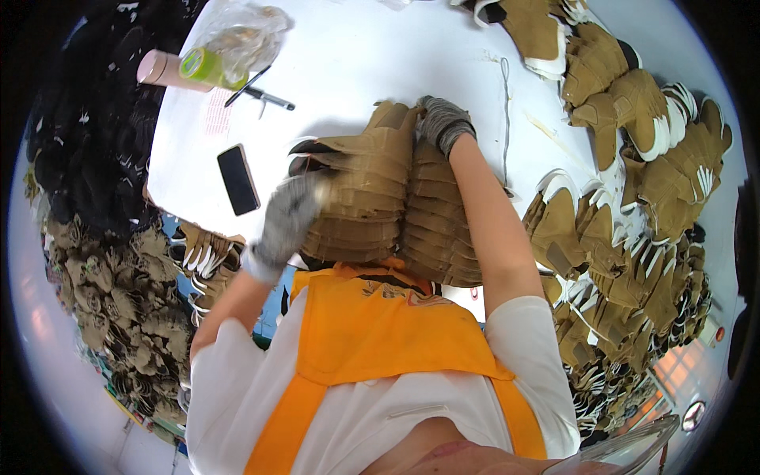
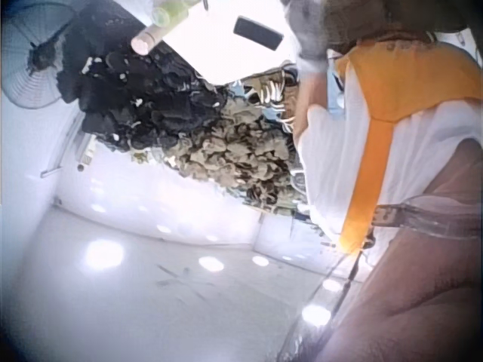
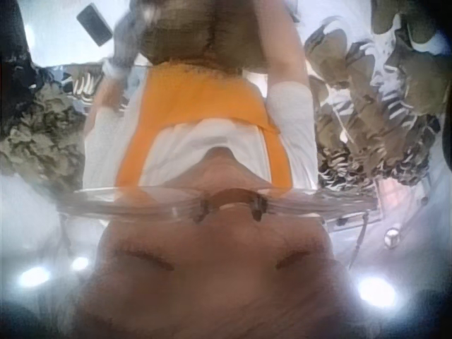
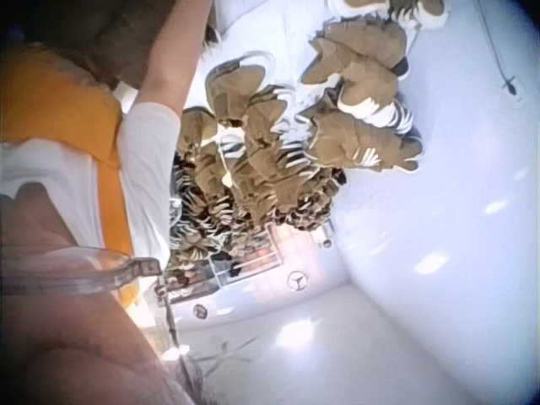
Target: The person bundles stacks of tan shoe upper components using white strings and secures the ends by hand.
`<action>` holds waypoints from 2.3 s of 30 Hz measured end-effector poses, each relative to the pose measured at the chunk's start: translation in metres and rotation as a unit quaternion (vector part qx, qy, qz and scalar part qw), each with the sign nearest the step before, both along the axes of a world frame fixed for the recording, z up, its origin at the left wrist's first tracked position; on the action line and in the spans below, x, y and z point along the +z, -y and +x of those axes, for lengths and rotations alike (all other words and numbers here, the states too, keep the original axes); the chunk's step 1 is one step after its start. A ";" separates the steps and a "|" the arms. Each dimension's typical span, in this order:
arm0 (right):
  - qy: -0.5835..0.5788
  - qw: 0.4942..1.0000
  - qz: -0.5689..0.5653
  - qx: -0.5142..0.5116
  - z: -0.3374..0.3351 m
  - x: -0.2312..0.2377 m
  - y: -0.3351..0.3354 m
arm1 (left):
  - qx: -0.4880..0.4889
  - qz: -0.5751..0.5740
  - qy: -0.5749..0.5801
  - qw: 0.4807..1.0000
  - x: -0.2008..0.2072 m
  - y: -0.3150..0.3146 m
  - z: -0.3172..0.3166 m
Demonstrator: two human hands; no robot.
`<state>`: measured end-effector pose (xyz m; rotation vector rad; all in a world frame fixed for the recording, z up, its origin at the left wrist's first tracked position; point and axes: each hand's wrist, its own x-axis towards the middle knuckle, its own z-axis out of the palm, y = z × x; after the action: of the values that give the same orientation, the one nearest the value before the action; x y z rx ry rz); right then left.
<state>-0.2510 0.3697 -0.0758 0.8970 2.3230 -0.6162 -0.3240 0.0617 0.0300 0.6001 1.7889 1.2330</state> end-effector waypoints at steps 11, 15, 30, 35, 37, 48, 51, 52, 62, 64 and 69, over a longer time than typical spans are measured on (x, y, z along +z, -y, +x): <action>-0.045 0.993 0.063 0.094 -0.006 -0.022 -0.004 | -0.159 0.010 0.166 0.973 -0.080 0.114 0.094; -0.173 0.977 0.008 0.122 -0.005 -0.056 -0.008 | -0.049 0.147 0.258 0.954 -0.082 0.098 0.114; -0.193 0.975 -0.105 0.030 0.032 -0.059 -0.062 | 0.184 0.237 0.231 0.926 -0.138 0.080 0.172; -0.221 0.966 -0.031 0.128 0.044 0.014 -0.031 | 0.295 0.246 0.162 0.909 -0.177 0.065 0.205; -0.240 0.961 -0.013 0.134 0.049 -0.014 -0.083 | 0.370 0.270 0.059 0.887 -0.156 0.052 0.232; -0.304 0.935 0.160 0.085 0.061 0.029 0.044 | 0.261 0.049 0.137 0.954 -0.137 0.244 0.278; -0.460 0.860 0.117 0.188 0.027 0.080 0.125 | 0.301 -0.077 -0.002 0.950 -0.205 0.331 0.291; -0.509 0.841 0.029 0.181 0.020 0.093 0.167 | 0.203 -0.141 -0.177 0.953 -0.249 0.370 0.297; -0.445 0.833 -0.149 0.293 -0.081 0.075 0.529 | 0.536 -0.082 0.315 0.779 -0.283 0.506 0.237; -0.470 0.803 -0.064 0.360 -0.122 0.046 0.561 | 0.504 -0.158 0.198 0.826 -0.311 0.540 0.225; -0.255 0.911 -0.250 0.207 -0.148 0.009 0.660 | 0.559 -0.038 0.337 0.756 -0.315 0.635 0.161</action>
<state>-0.3988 -0.2899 -0.0671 -0.0111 2.4873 -1.2890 -0.1634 -0.5734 -0.2850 -1.0677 1.4627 1.7721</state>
